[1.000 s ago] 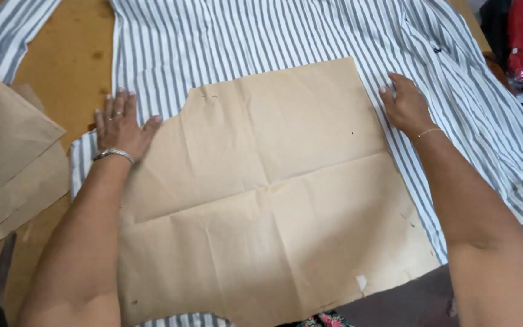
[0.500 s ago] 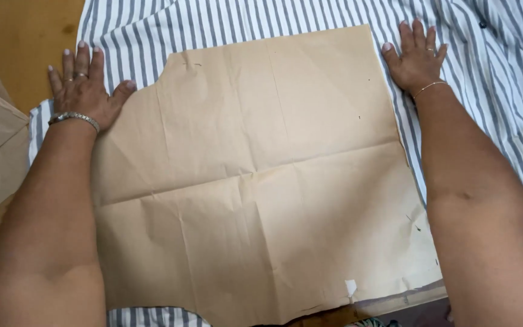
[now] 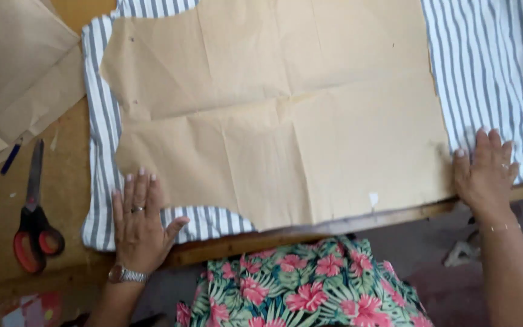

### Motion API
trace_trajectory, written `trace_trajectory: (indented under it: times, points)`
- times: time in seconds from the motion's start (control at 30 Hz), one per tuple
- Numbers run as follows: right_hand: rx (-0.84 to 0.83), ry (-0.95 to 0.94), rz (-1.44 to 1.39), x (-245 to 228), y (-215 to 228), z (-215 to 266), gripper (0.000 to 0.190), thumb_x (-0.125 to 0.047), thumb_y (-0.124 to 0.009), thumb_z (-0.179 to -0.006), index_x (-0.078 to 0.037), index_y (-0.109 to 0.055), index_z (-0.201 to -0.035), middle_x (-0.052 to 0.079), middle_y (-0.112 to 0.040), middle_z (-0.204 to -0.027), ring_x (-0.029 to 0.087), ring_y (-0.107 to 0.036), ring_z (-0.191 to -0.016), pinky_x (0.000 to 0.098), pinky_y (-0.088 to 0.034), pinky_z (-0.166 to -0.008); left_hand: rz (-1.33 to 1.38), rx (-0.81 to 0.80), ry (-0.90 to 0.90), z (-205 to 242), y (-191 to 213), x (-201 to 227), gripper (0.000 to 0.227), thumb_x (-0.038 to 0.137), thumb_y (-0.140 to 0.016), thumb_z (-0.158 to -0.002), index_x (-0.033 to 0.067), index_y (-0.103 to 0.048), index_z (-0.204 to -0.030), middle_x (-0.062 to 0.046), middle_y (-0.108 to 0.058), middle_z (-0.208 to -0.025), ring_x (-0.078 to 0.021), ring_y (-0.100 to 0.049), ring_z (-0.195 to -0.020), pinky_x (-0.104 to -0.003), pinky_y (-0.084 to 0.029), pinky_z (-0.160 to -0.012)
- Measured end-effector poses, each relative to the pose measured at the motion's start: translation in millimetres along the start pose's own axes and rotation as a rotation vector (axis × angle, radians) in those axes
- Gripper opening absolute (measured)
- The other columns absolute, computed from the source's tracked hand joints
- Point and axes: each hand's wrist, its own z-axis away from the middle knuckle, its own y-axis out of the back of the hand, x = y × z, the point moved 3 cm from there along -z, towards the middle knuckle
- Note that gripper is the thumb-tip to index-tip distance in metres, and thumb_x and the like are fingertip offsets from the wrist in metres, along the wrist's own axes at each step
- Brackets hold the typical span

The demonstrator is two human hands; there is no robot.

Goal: The person lays a brown paper pattern on a striped fabric, smooths it out, and secures it with pins. They then use a rotary cutter to cut the fabric along the pattern's edges.

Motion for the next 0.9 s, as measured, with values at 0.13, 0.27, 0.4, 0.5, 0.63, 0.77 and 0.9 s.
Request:
trace_trajectory:
  times: [0.13,0.27,0.4,0.5,0.63,0.77,0.9]
  points:
    - [0.072,0.113,0.087,28,-22,12,0.076,-0.049,-0.023,-0.109,0.001,-0.023,-0.166,0.024,-0.014,-0.170,0.046,-0.005,-0.153,0.0688,-0.002,-0.117,0.001,-0.051,-0.010,49,-11,-34,0.091,0.067,-0.035,-0.101,-0.0016,-0.038,-0.160,-0.020,-0.033,-0.168,-0.0431,-0.026,-0.156,-0.067,-0.016,-0.124]
    - [-0.008,-0.023,0.134,-18,7,32,0.065,-0.032,-0.028,-0.110,0.005,-0.018,-0.163,0.029,-0.015,-0.168,0.046,-0.002,-0.150,0.0706,-0.005,-0.116,0.023,-0.065,-0.043,56,-4,-38,0.090,0.063,-0.046,-0.098,-0.0006,-0.036,-0.161,-0.023,-0.031,-0.169,-0.0438,-0.027,-0.155,-0.070,-0.013,-0.122]
    - [0.295,0.232,-0.029,-72,6,84,0.098,-0.066,-0.011,-0.109,0.016,-0.032,-0.159,0.037,-0.025,-0.162,0.051,-0.011,-0.145,0.0684,-0.012,-0.114,0.006,0.015,-0.065,76,18,-54,0.090,0.067,-0.040,-0.101,-0.0025,-0.044,-0.158,-0.023,-0.039,-0.165,-0.0427,-0.032,-0.153,-0.069,-0.020,-0.121]
    - [0.245,0.450,-0.028,-128,-12,122,0.086,-0.063,-0.014,-0.110,0.004,-0.027,-0.164,0.024,-0.022,-0.169,0.040,-0.008,-0.154,0.0666,-0.008,-0.121,0.028,0.001,-0.043,96,12,-77,0.090,0.068,-0.038,-0.102,-0.0019,-0.042,-0.159,-0.023,-0.038,-0.166,-0.0424,-0.030,-0.154,-0.066,-0.018,-0.122]
    - [-0.019,0.443,0.149,-146,-53,129,0.075,-0.058,-0.020,-0.106,-0.014,-0.014,-0.167,0.007,-0.005,-0.173,0.034,0.000,-0.158,0.0656,-0.004,-0.124,0.070,-0.063,-0.071,109,7,-95,0.089,0.065,-0.047,-0.098,0.0011,-0.040,-0.160,-0.020,-0.031,-0.169,-0.0389,-0.025,-0.156,-0.068,-0.013,-0.123]
    - [0.052,0.406,0.005,-167,-55,156,0.069,-0.049,-0.026,-0.110,-0.009,-0.020,-0.166,0.016,-0.013,-0.172,0.043,-0.006,-0.157,0.0661,-0.004,-0.122,0.083,-0.039,-0.047,111,14,-89,0.097,0.071,-0.045,-0.095,-0.0013,-0.037,-0.160,-0.022,-0.030,-0.168,-0.0395,-0.025,-0.156,-0.069,-0.009,-0.123]
    - [0.192,0.574,0.048,-235,-72,184,0.072,-0.060,-0.014,-0.111,-0.019,-0.007,-0.169,0.001,0.002,-0.175,0.027,0.005,-0.161,0.0630,-0.004,-0.131,0.085,-0.123,-0.095,88,7,-65,0.095,0.075,-0.035,-0.096,0.0070,-0.029,-0.162,-0.017,-0.024,-0.170,-0.0341,-0.017,-0.158,-0.061,-0.006,-0.126]
